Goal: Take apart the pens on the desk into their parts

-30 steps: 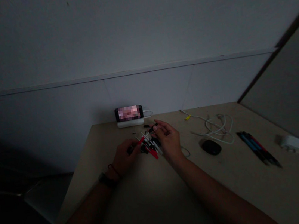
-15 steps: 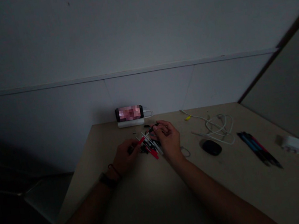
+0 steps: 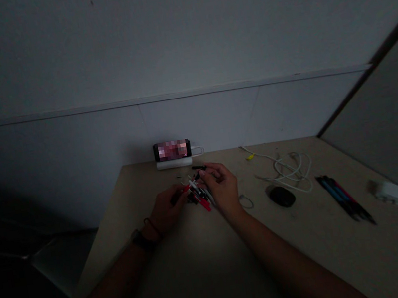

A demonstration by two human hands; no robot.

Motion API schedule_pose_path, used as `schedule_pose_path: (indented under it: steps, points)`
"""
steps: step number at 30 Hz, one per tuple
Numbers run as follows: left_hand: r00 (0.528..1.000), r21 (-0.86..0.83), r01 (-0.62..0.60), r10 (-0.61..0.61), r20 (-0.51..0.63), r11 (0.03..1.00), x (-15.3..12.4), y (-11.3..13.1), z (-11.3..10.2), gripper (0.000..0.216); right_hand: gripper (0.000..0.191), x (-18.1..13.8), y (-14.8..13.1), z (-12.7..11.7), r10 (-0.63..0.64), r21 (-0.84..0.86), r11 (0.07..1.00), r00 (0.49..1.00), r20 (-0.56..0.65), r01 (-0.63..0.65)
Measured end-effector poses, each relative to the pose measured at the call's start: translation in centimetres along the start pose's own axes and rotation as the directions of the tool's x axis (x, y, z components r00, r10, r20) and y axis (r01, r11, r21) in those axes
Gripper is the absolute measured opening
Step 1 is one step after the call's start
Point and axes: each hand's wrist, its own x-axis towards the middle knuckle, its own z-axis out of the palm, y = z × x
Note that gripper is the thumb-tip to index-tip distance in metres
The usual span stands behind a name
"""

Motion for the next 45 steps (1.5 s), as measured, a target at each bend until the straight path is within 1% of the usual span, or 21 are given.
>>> schedule_pose_path:
  steps: [5,8,11,14,18,20,23,26,29,31,33,37,45]
  points:
    - [1.000,0.041,-0.008,0.008,-0.016,0.999,-0.2,0.5,0.0,0.028,0.040,-0.5,0.2,0.3,0.057,0.003,0.998,0.996,0.067,-0.058]
    - [1.000,0.062,-0.009,0.010,-0.014,0.998,-0.2,0.8,0.0,0.029,0.039,-0.9,0.5,0.4,0.066,-0.012,0.998,0.992,0.111,-0.065]
    - [1.000,0.049,-0.015,0.015,-0.004,0.999,-0.3,1.0,-0.2,0.034,0.039,-0.9,0.6,0.4,0.071,-0.019,0.997,0.988,0.137,-0.069]
    - [1.000,0.029,-0.025,0.025,0.009,0.999,-0.2,1.1,-0.3,0.034,0.041,-0.7,0.5,0.3,0.056,-0.005,0.998,0.992,0.117,-0.055]
    - [1.000,0.041,-0.007,0.007,-0.005,0.999,-0.2,1.1,-0.4,0.032,0.045,-0.2,0.2,0.1,0.023,0.047,0.999,0.999,0.023,-0.025]
    - [1.000,0.050,0.011,-0.010,-0.020,0.999,-0.1,1.1,-0.4,0.033,0.041,0.0,0.2,0.0,0.021,0.052,0.998,1.000,-0.005,-0.021]
    - [0.999,0.052,0.015,-0.013,-0.035,0.999,-0.1,1.0,-0.3,0.033,0.031,0.1,0.4,-0.1,0.057,0.052,0.997,0.998,-0.002,-0.056]
    - [0.999,0.044,0.013,-0.011,-0.054,0.999,-0.1,0.8,-0.3,0.032,0.030,0.1,0.5,-0.1,0.116,0.090,0.989,0.993,0.038,-0.119]
    - [0.997,0.033,0.021,-0.018,-0.074,0.999,-0.1,0.8,-0.2,0.031,0.038,0.1,0.6,0.0,0.151,0.118,0.980,0.985,0.079,-0.160]
    - [0.996,0.031,0.029,-0.026,-0.081,0.999,-0.1,0.8,-0.2,0.031,0.038,0.0,0.7,0.1,0.177,0.130,0.973,0.980,0.095,-0.189]
    - [0.997,0.029,0.036,-0.034,-0.074,0.999,-0.1,0.8,-0.2,0.031,0.035,0.0,0.8,0.1,0.202,0.135,0.967,0.974,0.107,-0.215]
    - [0.999,0.033,0.037,-0.035,-0.038,0.999,-0.1,0.7,-0.2,0.032,0.039,-0.2,1.0,0.1,0.216,0.117,0.966,0.966,0.140,-0.232]
    - [0.999,0.025,0.034,-0.033,-0.022,0.999,-0.1,0.8,-0.1,0.029,0.042,-0.5,1.8,-0.1,0.271,0.081,0.952,0.936,0.225,-0.295]
